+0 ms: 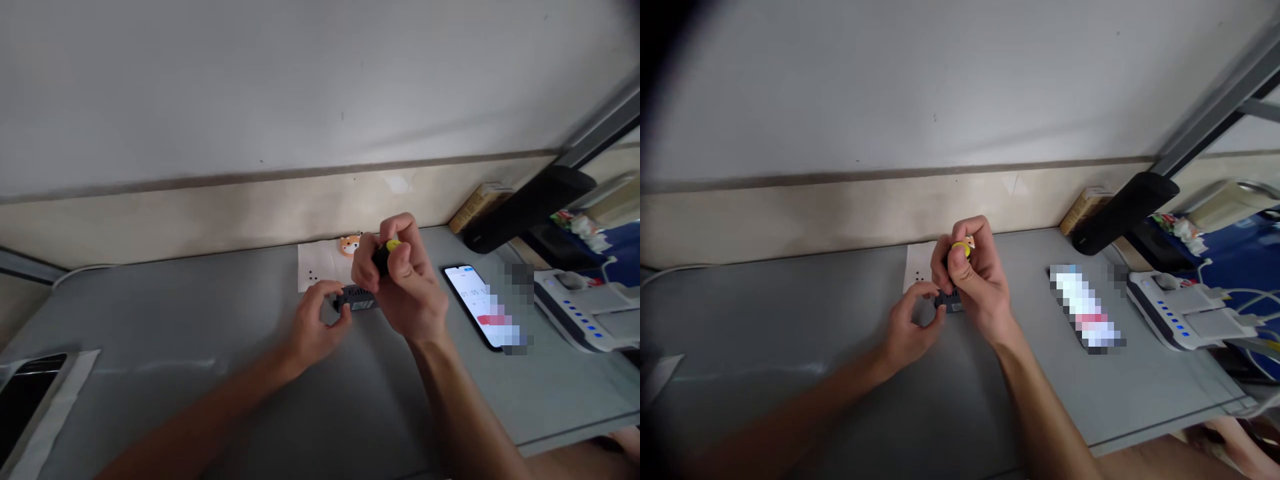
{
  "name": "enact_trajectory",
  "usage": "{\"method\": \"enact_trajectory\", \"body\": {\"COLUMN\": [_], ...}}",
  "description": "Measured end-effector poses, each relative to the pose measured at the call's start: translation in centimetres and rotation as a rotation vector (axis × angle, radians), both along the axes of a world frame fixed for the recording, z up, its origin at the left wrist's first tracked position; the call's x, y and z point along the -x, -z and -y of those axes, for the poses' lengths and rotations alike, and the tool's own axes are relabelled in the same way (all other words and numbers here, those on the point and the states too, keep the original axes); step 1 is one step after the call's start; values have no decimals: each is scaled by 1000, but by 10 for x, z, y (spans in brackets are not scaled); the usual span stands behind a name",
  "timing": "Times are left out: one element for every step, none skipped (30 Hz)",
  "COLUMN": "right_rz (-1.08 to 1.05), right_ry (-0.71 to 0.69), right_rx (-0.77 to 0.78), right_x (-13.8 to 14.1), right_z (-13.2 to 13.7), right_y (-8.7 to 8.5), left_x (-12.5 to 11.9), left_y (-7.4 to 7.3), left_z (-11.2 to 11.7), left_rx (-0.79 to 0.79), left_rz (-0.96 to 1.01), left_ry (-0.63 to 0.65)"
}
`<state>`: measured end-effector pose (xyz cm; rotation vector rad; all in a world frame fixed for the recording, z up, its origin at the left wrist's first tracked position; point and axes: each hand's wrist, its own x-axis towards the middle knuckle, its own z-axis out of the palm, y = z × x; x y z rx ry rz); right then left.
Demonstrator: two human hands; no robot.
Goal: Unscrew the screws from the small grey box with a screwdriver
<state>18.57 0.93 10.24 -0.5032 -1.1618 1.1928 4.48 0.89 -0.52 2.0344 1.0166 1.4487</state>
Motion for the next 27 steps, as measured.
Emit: {"method": "enact_trajectory", "body": {"right_rz": [14, 32, 52, 72, 84, 84, 71, 49, 20, -14, -46, -71, -88, -99, -102, -98, -87, -72, -53, -34, -19, -11, -14, -25, -38, -53, -64], "right_ry": [0, 0, -1, -7, -16, -22, -22, -19, -14, -9, -6, -7, -9, -8, -3, 7, 17, 24, 25, 18, 7, -7, -18, -26, -31, -35, -38], "right_rx": [-7, -13, -13, -5, 9, 26, 42, 53, 60, 61, 62, 63, 65, 68, 72, 74, 73, 68, 63, 58, 54, 53, 51, 48, 47, 43, 39], "right_x": [-2, -3, -5, -6, -7, -7, -7, -6, -4, -3, -2, -2, -2, -2, -3, -5, -7, -9, -11, -12, -13, -13, -12, -11, -9, -7, -5], "right_z": [-1, -1, -2, -2, -3, -3, -3, -4, -4, -4, -4, -4, -4, -4, -4, -5, -6, -7, -7, -8, -8, -8, -7, -6, -5, -4, -3], "right_y": [1, 1, 2, 2, 2, 2, 2, 1, 1, 0, 0, -1, -1, -1, -1, 0, 1, 1, 2, 3, 3, 4, 4, 3, 3, 2, 2], "left_x": [0, 0, 0, 0, 0, 0, 1, 1, 1, 1, 1, 1, 1, 1, 1, 1, 0, 0, 0, 0, 0, 0, 0, 0, 1, 1, 1], "left_y": [0, -1, -1, -1, -1, -1, 0, 0, 0, 1, 1, 0, 0, 0, -1, -2, -3, -3, -4, -4, -4, -4, -4, -3, -3, -3, -3], "left_z": [0, 0, 0, 0, 0, 0, 0, 0, 0, 0, 0, 0, 0, 0, 0, 1, 1, 1, 1, 1, 1, 1, 1, 1, 1, 1, 0], "left_rx": [-6, -11, -13, -12, -10, -8, -8, -9, -9, -9, -10, -10, -11, -14, -17, -18, -16, -13, -13, -11, -10, -9, -8, -6, -2, 3, 7], "left_rz": [2, 3, 3, 2, 0, -2, -4, -5, -7, -9, -11, -12, -12, -9, -7, -6, -8, -9, -9, -10, -11, -12, -13, -16, -19, -21, -21], "left_ry": [-3, -5, -9, -12, -11, -11, -10, -9, -9, -6, -5, -3, -1, 0, 2, 3, 4, 5, 5, 5, 3, 2, -1, -2, -1, 5, 13]}}
